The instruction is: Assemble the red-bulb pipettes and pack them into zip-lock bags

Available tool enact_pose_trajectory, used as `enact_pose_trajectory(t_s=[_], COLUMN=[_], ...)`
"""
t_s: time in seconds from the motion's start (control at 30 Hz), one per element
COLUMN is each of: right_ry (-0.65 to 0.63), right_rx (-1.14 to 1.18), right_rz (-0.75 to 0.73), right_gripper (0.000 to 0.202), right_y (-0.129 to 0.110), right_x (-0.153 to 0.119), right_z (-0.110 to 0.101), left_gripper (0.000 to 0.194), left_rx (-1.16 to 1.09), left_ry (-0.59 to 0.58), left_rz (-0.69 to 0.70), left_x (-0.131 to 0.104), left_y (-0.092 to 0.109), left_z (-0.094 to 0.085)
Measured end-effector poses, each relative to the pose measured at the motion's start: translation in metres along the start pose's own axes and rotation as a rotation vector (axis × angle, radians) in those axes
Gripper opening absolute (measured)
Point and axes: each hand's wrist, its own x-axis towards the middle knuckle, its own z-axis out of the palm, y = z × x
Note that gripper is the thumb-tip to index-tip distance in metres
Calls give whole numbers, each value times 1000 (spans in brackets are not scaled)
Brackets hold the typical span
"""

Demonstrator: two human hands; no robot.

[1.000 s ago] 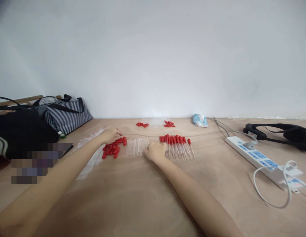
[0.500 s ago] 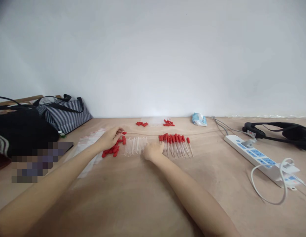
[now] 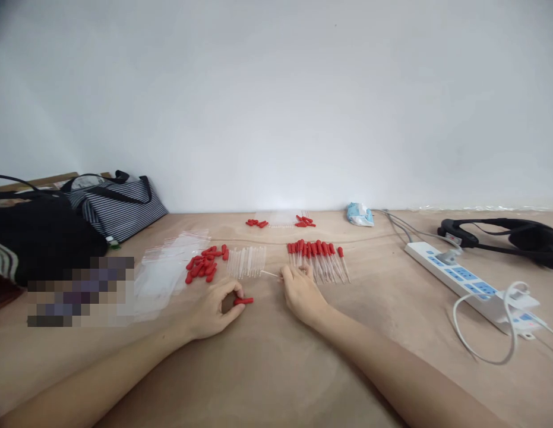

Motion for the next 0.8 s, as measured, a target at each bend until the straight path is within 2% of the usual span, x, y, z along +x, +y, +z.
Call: enact_pose_trajectory(t_s=[0.13, 0.27, 0.37, 0.57, 0.8], right_ry=[113, 99, 70, 72, 26], right_rx=[91, 172, 241, 281, 283], right_rz=[-137, -199, -216, -205, -170], right_gripper=[25, 29, 32, 31, 27], right_y=[4, -2, -5, -5, -5], right_x=[-12, -14, -14, -14, -14], right_z=[6, 4, 2, 2, 1], left_gripper=[27, 17, 18, 16, 14], left_rx=[14, 91, 90, 100, -7], left_ry=[19, 53, 82, 97, 82], left_rz=[29, 88, 87, 68, 90], left_x=[0, 2, 3, 1, 0], left_y=[0, -1, 1, 4, 7], left_z=[4, 10, 11, 9, 12])
